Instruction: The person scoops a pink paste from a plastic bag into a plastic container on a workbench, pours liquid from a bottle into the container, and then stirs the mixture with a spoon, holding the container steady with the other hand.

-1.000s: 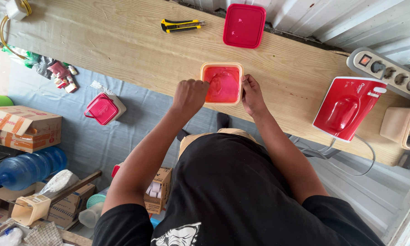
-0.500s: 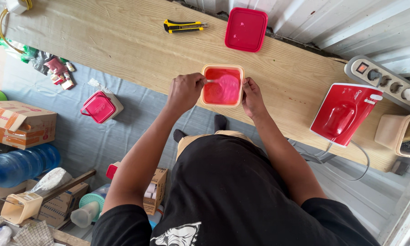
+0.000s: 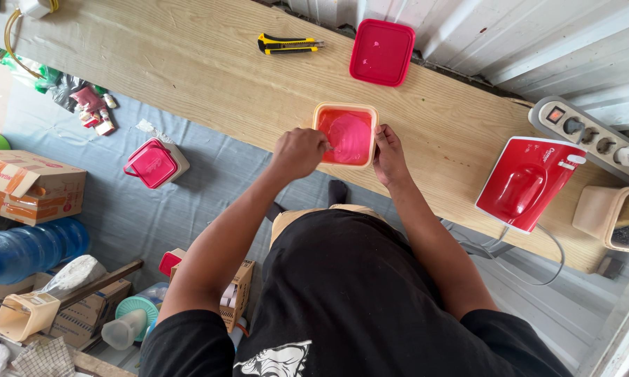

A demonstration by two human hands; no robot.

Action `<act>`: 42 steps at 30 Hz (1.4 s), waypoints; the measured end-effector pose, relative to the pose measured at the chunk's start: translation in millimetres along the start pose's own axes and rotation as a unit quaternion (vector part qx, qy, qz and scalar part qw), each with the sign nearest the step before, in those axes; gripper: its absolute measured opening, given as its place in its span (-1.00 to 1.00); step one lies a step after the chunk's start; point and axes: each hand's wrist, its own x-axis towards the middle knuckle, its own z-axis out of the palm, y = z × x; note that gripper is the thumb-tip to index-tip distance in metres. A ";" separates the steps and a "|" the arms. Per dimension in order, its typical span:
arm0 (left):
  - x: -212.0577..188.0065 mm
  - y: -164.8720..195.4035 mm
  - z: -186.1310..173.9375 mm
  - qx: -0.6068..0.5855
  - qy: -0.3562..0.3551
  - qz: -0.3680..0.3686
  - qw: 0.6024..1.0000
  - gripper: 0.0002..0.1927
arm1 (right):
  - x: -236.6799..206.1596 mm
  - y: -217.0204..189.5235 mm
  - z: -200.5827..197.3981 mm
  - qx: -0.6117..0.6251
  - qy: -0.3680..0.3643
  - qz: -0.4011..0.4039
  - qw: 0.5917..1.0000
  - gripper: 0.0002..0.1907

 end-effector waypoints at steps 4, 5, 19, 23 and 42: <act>2.7 1.0 -17.0 -0.062 0.004 -0.067 0.996 -0.80 | -0.1 0.5 -1.6 0.004 -0.007 -0.005 1.000 -0.80; 2.6 0.8 -18.6 -0.067 0.021 -0.076 0.995 -0.80 | -0.1 0.6 -1.7 0.008 -0.005 -0.003 1.000 -0.81; -1.6 -0.9 7.5 0.088 -0.057 -0.008 0.994 -0.80 | -1.9 -3.1 3.9 -0.003 0.016 0.012 1.000 -0.81; 2.7 0.3 -14.5 -0.018 -0.004 -0.036 0.999 -0.81 | 0.6 -2.8 2.4 0.009 0.006 0.005 1.000 -0.82; 2.1 1.0 -15.8 0.006 0.014 0.024 1.000 -0.82 | 1.8 -3.5 1.0 -0.011 -0.012 -0.002 1.000 -0.79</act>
